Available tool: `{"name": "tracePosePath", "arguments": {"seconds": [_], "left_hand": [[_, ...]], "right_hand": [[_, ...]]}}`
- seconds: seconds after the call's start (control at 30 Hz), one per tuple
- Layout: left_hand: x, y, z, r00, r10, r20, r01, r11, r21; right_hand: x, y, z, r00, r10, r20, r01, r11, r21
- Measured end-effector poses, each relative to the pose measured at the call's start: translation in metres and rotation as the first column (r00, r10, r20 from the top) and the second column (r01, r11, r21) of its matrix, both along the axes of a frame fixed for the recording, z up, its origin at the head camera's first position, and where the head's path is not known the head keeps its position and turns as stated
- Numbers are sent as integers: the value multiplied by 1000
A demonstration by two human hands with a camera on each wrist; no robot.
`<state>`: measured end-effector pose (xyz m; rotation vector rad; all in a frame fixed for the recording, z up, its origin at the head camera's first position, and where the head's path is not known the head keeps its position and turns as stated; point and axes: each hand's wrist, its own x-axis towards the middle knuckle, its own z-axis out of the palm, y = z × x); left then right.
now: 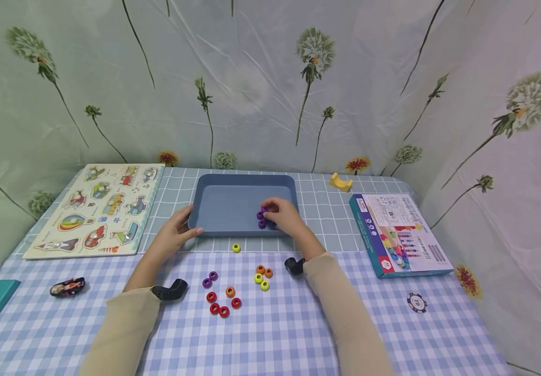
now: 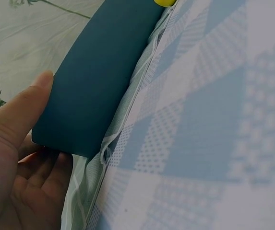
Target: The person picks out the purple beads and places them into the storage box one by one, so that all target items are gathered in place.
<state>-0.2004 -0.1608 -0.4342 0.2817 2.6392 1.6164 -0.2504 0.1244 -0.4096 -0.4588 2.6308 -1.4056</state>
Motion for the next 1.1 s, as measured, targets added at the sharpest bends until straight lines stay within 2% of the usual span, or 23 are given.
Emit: {"name": "tracePosePath", "arguments": {"seconds": [0.1,0.33,0.37,0.47,0.6,0.67,0.77,0.87,0.97,1.1], "left_hand": [[0,-1,-1,1000,2,2,-2,1000,7],[0,-1,-1,1000,-1,12,1,1000,10],[0,-1,-1,1000,0,16,0,1000,9],[1,-1,-2,1000,-9,14,9,1000,10],[0,-2,-2,1000,-13,8,13,1000,6],[0,-2,-2,1000,-11,8,11,1000,7],[0,-2,-1,1000,-11,9,11,1000,8],[0,-1,0,1000,-3,11,3,1000,15],[0,0,0,1000,2,-2,-2,1000,20],[0,1,-1,1000,4,-17,-3,1000,14]], "right_hand": [[-7,2,-2,999,-6,49,4,999,43],[-11,3,-7,999,19,36,-22,997,78],[-9,1,-5,999,-1,54,-4,995,95],[-2,0,2,1000,0,17,-1,996,84],[16,-6,15,996,72,-54,-72,997,3],[28,-10,20,986,137,-100,-142,988,-52],[50,-21,31,955,252,-157,-270,957,-110],[73,-34,37,926,343,-157,-364,922,-129],[85,-45,28,902,418,-104,-428,897,-107],[90,-55,5,866,497,-48,-499,865,-46]]}}
